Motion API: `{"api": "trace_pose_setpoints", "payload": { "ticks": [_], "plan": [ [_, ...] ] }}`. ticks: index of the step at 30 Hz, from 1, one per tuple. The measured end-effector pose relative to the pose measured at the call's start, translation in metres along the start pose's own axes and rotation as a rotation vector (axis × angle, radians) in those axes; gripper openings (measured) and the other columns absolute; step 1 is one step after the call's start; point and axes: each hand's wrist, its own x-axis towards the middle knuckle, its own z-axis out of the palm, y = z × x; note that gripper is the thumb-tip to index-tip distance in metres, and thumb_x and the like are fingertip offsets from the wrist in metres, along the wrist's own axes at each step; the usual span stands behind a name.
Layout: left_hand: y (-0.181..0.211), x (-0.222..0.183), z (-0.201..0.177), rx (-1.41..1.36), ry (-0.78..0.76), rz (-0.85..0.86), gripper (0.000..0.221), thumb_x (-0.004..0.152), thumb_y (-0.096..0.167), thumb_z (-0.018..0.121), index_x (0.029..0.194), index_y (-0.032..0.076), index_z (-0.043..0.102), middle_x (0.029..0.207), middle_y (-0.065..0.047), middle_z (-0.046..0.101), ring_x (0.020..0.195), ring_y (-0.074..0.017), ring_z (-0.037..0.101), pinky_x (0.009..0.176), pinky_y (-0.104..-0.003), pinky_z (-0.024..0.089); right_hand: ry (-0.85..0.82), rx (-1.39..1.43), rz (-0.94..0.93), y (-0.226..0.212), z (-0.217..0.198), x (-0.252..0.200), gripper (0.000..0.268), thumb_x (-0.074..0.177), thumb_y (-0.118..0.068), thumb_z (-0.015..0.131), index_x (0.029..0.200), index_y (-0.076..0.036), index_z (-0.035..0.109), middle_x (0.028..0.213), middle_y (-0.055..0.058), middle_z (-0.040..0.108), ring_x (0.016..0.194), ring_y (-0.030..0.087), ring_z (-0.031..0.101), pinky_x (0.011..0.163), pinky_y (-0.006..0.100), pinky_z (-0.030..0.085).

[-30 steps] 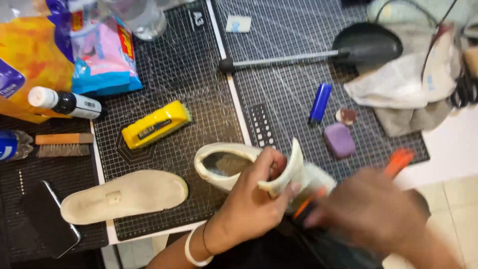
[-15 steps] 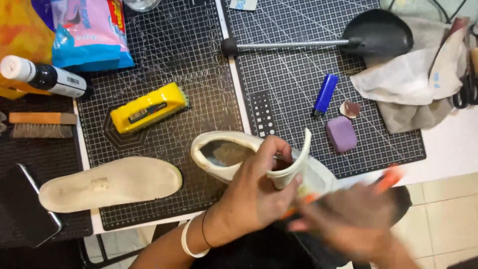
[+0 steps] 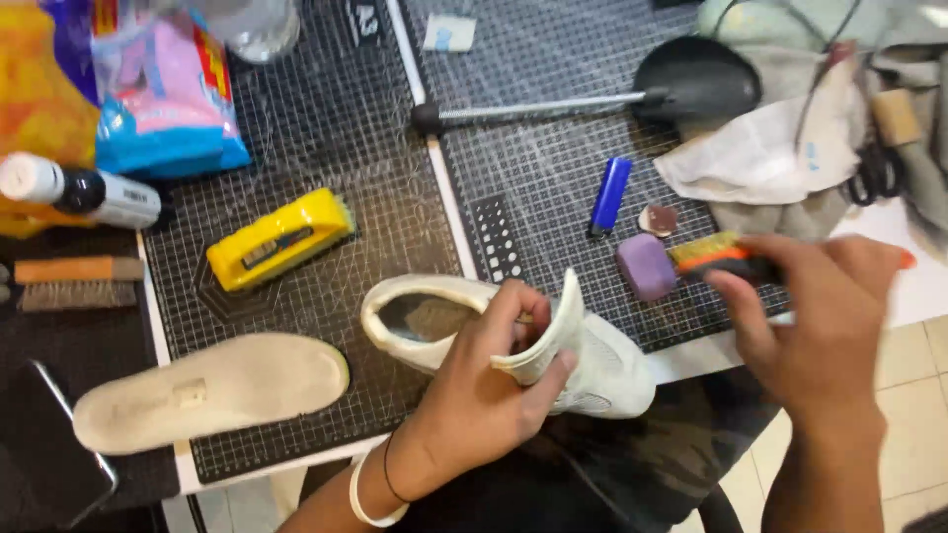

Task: Sanding and brushing the interior of a shoe to prepare the surface for repair or cleaning.

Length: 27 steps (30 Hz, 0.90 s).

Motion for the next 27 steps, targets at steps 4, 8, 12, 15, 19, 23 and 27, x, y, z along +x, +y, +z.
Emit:
{"api": "trace_pose_setpoints", "payload": {
  "ticks": [4,8,12,15,19,23,27],
  "plan": [
    [0.005,-0.001,0.003,0.013,0.021,-0.137,0.019,0.076,0.015,0.059,0.084,0.012,0.042,0.064,0.0,0.06,0.053,-0.0127,0.056,0.05,-0.028,0.04,-0.102,-0.209,-0.038,0.0,0.012,0.018,0.017,0.092,-0.025,0.059,0.096,-0.011,0.066,0.09,0.007,0.058,0.089,0.03,0.047,0.082,0.042,0.034],
    [0.006,-0.002,0.004,0.053,0.027,-0.117,0.022,0.075,0.018,0.059,0.088,0.013,0.043,0.067,0.0,0.064,0.055,-0.0125,0.06,0.051,-0.027,0.043,0.001,-0.083,-0.13,-0.003,0.011,0.038,0.011,0.09,-0.009,0.065,0.098,-0.003,0.065,0.099,0.012,0.061,0.093,0.033,0.051,0.087,0.041,0.039],
    [0.011,-0.001,0.006,0.108,0.029,-0.119,0.022,0.075,0.018,0.058,0.09,0.012,0.044,0.065,-0.002,0.065,0.051,-0.0141,0.058,0.05,-0.029,0.043,-0.466,0.046,-0.122,-0.003,0.009,0.074,0.028,0.083,-0.023,0.053,0.102,-0.004,0.061,0.099,0.011,0.062,0.087,0.033,0.055,0.077,0.044,0.04],
    [0.013,-0.001,0.004,0.1,0.033,-0.216,0.022,0.075,0.02,0.058,0.091,0.015,0.043,0.069,0.0,0.067,0.057,-0.0141,0.061,0.055,-0.028,0.044,-0.609,0.197,-0.075,-0.006,0.004,0.088,0.02,0.078,-0.014,0.055,0.094,-0.01,0.067,0.087,0.005,0.064,0.08,0.027,0.056,0.072,0.039,0.042],
    [0.01,-0.005,0.001,0.051,0.01,-0.174,0.023,0.075,0.018,0.059,0.091,0.014,0.043,0.07,0.0,0.064,0.061,-0.0144,0.063,0.055,-0.028,0.044,-0.56,0.276,-0.005,-0.018,-0.004,0.087,0.014,0.081,-0.011,0.055,0.092,-0.009,0.064,0.09,0.006,0.063,0.083,0.022,0.059,0.073,0.034,0.044],
    [0.007,-0.005,-0.002,0.019,-0.014,-0.095,0.021,0.078,0.017,0.056,0.092,0.011,0.042,0.058,0.0,0.056,0.05,-0.0123,0.051,0.049,-0.028,0.037,-0.305,0.675,0.052,-0.03,-0.016,0.076,0.015,0.079,-0.002,0.057,0.092,0.0,0.064,0.096,0.014,0.064,0.08,0.015,0.06,0.044,0.015,0.035],
    [0.004,-0.007,-0.002,-0.006,-0.017,-0.06,0.021,0.079,0.017,0.054,0.093,0.01,0.041,0.058,0.001,0.055,0.051,-0.0124,0.05,0.049,-0.028,0.036,-0.326,1.022,0.111,-0.027,-0.003,0.05,0.036,0.064,0.003,0.064,0.099,0.007,0.057,0.105,0.021,0.059,0.108,0.028,0.055,0.09,0.032,0.053]
  ]
}}
